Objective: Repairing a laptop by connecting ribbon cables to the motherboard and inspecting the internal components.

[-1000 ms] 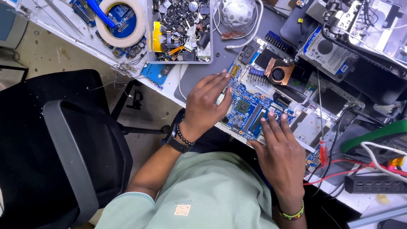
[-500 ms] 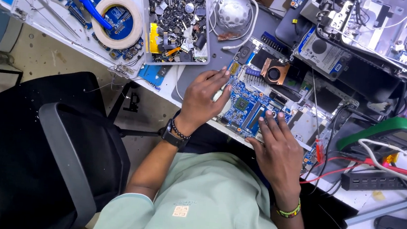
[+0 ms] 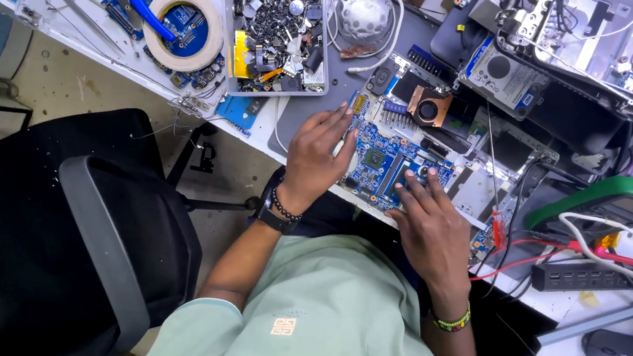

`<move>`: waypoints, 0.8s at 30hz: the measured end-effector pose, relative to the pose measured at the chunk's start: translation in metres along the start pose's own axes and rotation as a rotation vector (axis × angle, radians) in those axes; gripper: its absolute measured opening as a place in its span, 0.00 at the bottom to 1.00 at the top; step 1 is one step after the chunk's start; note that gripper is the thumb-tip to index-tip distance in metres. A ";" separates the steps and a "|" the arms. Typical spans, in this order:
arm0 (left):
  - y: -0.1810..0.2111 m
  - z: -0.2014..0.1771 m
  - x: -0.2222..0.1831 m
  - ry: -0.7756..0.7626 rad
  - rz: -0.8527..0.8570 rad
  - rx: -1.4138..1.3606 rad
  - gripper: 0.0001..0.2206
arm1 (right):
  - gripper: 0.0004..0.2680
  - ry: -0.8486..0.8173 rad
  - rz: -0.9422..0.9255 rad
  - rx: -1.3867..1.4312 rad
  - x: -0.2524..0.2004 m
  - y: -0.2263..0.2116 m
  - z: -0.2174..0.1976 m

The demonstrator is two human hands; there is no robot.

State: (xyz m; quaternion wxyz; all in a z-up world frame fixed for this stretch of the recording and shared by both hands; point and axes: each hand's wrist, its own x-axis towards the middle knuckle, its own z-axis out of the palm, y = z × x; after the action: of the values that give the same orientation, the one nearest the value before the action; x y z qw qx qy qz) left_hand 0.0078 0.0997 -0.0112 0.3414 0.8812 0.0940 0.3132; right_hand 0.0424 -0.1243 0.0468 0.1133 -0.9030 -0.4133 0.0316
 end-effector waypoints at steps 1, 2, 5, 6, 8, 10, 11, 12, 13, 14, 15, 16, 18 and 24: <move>0.001 -0.001 0.002 -0.020 -0.017 -0.011 0.10 | 0.14 0.012 0.005 0.038 0.002 0.001 -0.001; -0.001 -0.001 0.003 -0.018 -0.015 -0.010 0.10 | 0.14 0.013 0.004 0.038 0.002 0.001 -0.002; -0.003 -0.002 0.000 -0.045 0.001 0.022 0.10 | 0.14 0.029 0.007 0.094 -0.001 0.000 -0.003; -0.003 -0.003 -0.001 -0.041 0.019 0.018 0.10 | 0.14 0.012 0.011 0.071 -0.002 -0.001 -0.003; -0.003 -0.006 -0.003 -0.042 0.035 0.010 0.10 | 0.14 -0.008 0.021 0.049 -0.005 -0.002 -0.001; -0.001 -0.007 -0.005 -0.010 0.037 -0.013 0.10 | 0.15 0.010 -0.002 0.054 -0.007 0.001 0.001; -0.002 -0.005 -0.006 -0.006 0.035 -0.014 0.10 | 0.15 0.009 -0.005 0.051 -0.001 0.000 -0.007; -0.003 -0.004 -0.007 0.011 0.029 -0.015 0.10 | 0.14 -0.028 -0.021 0.034 0.005 -0.002 -0.016; -0.004 -0.002 -0.007 0.027 0.027 -0.018 0.10 | 0.14 -0.062 -0.032 0.017 0.011 -0.004 -0.025; -0.008 0.002 -0.010 0.029 0.028 -0.021 0.10 | 0.14 -0.062 -0.032 0.014 0.015 0.003 -0.020; -0.011 0.007 -0.012 0.052 0.030 -0.026 0.10 | 0.14 0.035 -0.043 0.015 0.020 0.010 -0.015; -0.014 0.011 -0.015 0.074 0.033 -0.031 0.11 | 0.13 0.132 -0.055 0.016 0.024 0.017 -0.010; -0.014 0.011 -0.016 0.096 0.042 -0.042 0.11 | 0.12 0.151 -0.075 -0.020 0.049 0.014 -0.007; -0.018 0.011 -0.018 0.164 0.064 -0.077 0.13 | 0.07 0.127 -0.208 -0.164 0.120 -0.002 -0.002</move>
State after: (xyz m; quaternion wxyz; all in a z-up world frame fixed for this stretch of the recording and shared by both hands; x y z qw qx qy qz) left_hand 0.0013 0.1008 -0.0377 0.3560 0.8413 0.0816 0.3985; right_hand 0.1194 -0.0329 0.0535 0.0679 -0.8617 -0.4978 -0.0712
